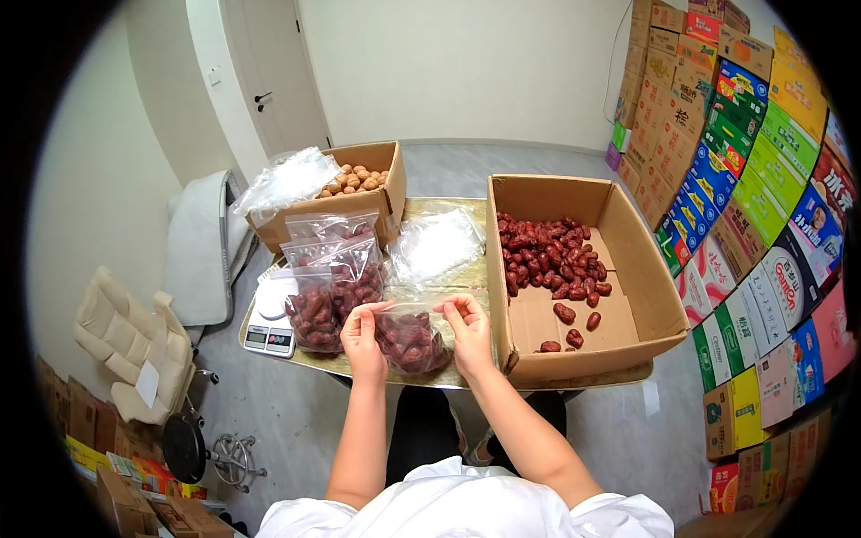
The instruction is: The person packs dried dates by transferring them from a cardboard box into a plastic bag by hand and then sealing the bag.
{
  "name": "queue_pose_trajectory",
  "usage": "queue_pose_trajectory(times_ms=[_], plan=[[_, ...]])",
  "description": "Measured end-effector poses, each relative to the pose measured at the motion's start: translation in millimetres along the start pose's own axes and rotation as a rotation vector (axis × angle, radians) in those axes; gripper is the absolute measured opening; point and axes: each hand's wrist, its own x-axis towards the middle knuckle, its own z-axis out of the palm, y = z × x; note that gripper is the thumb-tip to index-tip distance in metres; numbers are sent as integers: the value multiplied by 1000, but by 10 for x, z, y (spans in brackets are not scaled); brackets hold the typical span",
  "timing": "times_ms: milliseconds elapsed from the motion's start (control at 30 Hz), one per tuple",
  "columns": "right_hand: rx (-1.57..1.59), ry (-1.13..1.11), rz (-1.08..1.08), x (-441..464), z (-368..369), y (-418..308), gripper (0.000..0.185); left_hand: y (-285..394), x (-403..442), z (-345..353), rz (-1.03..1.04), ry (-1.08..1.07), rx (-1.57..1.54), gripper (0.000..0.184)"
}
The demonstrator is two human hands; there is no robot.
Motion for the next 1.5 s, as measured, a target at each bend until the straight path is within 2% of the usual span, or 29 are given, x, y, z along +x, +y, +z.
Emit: queue_pose_trajectory(times_ms=[233,333,400,433,500,533,567,633,667,700,767,800,933,1200,1500], plan=[[13,4,33,-16,11,-60,3,-87,33,-142,-21,35,-8,28],[8,9,29,-31,45,-77,4,-17,54,-151,-100,38,-93,22],[-21,14,30,-19,39,-83,4,77,89,-140,-36,148,184,13],[-50,19,29,-13,38,-87,4,171,92,-77,-37,148,184,13],[-60,20,33,-23,65,-124,5,470,76,118,427,148,806,28],[-71,21,40,-39,85,-139,6,643,71,188,487,12,982,43],[-72,18,46,-58,106,-144,6,793,64,333,564,-105,1080,44],[-22,-2,25,-62,148,-151,7,857,87,497,573,-344,1210,42],[-23,-4,25,-68,152,-149,7,806,120,551,568,-413,1217,29],[-33,-6,16,-72,151,-149,7,783,137,555,568,-412,1216,29],[-46,-1,-2,-71,140,-160,7,735,166,587,371,-605,1227,16],[-53,-6,-6,-82,134,-161,7,694,169,616,408,-576,1193,8],[-104,-12,-19,-83,112,-198,7,683,147,650,365,-554,1277,6],[-54,-6,-26,-83,232,-158,7,588,152,619,430,-478,1293,6],[-189,27,-130,-85,289,-97,7,717,126,603,434,-395,1339,5]])
